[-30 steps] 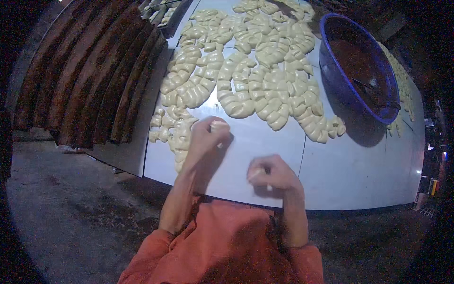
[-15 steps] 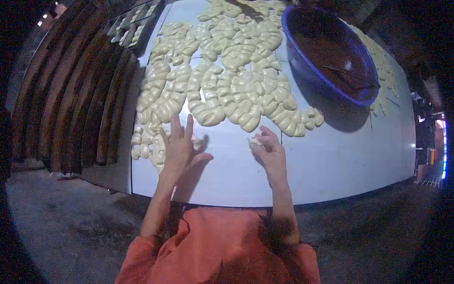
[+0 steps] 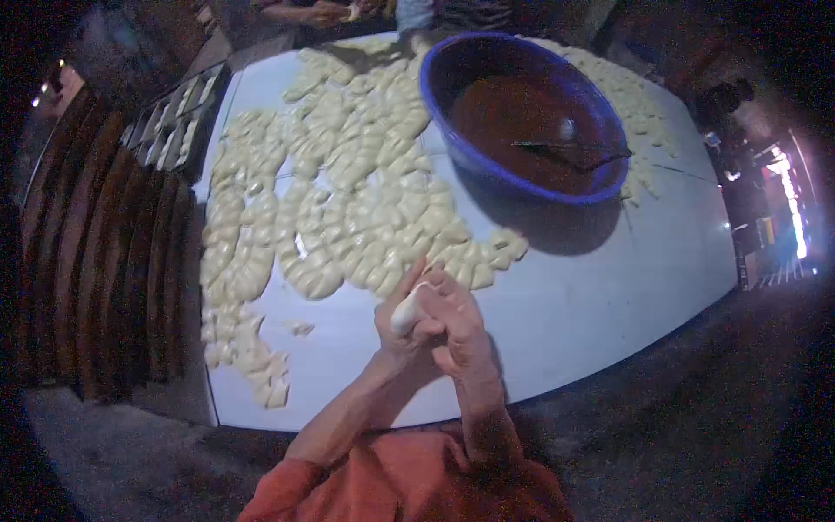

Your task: The person shapes dough pieces and places them into metal baking tins. The person takes pieces of dough from a large pile on a table, rolls them into rounded shapes, and arranges them inside several metal tins stacked together.

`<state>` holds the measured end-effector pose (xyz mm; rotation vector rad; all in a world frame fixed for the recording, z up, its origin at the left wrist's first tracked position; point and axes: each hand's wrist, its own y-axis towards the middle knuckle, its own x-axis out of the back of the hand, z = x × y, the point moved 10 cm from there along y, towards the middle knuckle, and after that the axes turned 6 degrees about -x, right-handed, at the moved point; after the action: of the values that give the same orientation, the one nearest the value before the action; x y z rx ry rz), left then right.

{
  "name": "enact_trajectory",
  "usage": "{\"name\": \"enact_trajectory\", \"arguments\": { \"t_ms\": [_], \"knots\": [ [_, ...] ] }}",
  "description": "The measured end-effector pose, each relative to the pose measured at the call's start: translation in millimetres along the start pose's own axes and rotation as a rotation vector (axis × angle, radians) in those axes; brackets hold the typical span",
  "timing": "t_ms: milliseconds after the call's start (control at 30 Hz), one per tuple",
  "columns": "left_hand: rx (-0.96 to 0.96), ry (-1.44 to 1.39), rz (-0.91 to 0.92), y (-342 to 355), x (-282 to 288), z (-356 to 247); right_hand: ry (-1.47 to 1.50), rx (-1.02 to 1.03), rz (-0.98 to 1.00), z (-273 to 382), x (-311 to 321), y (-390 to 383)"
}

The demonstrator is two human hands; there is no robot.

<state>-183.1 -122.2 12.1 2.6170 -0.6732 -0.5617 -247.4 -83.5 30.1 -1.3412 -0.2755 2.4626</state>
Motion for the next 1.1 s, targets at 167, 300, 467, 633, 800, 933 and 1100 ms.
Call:
{"name": "enact_trajectory", "arguments": {
  "t_ms": [167,300,467,633,800,933,1100],
  "knots": [
    [0.483,-0.194,0.111,-5.5,-23.7,34.9,-0.366,0.386,-0.065,113.2,15.5,34.7],
    [0.692,-0.029,0.145,-10.9,14.4,33.5,-0.966,0.423,-0.23,226.4,10.9,73.8],
    [0.668,0.252,0.112,1.6,49.0,10.0,-1.747,0.186,-0.16,244.5,63.4,155.3],
    [0.718,0.344,0.264,-14.8,55.7,13.0,-2.088,-0.1,-0.022,212.0,81.2,167.8],
    [0.79,0.23,0.142,-13.1,59.0,17.1,-1.749,-0.024,-0.131,231.7,54.9,143.8],
    [0.72,0.119,0.161,10.4,35.3,9.4,-1.252,0.216,-0.227,228.2,28.8,114.5],
    [0.716,-0.202,0.113,19.5,-3.7,23.6,-0.517,0.18,-0.034,149.2,10.0,83.2]
  ]
}}
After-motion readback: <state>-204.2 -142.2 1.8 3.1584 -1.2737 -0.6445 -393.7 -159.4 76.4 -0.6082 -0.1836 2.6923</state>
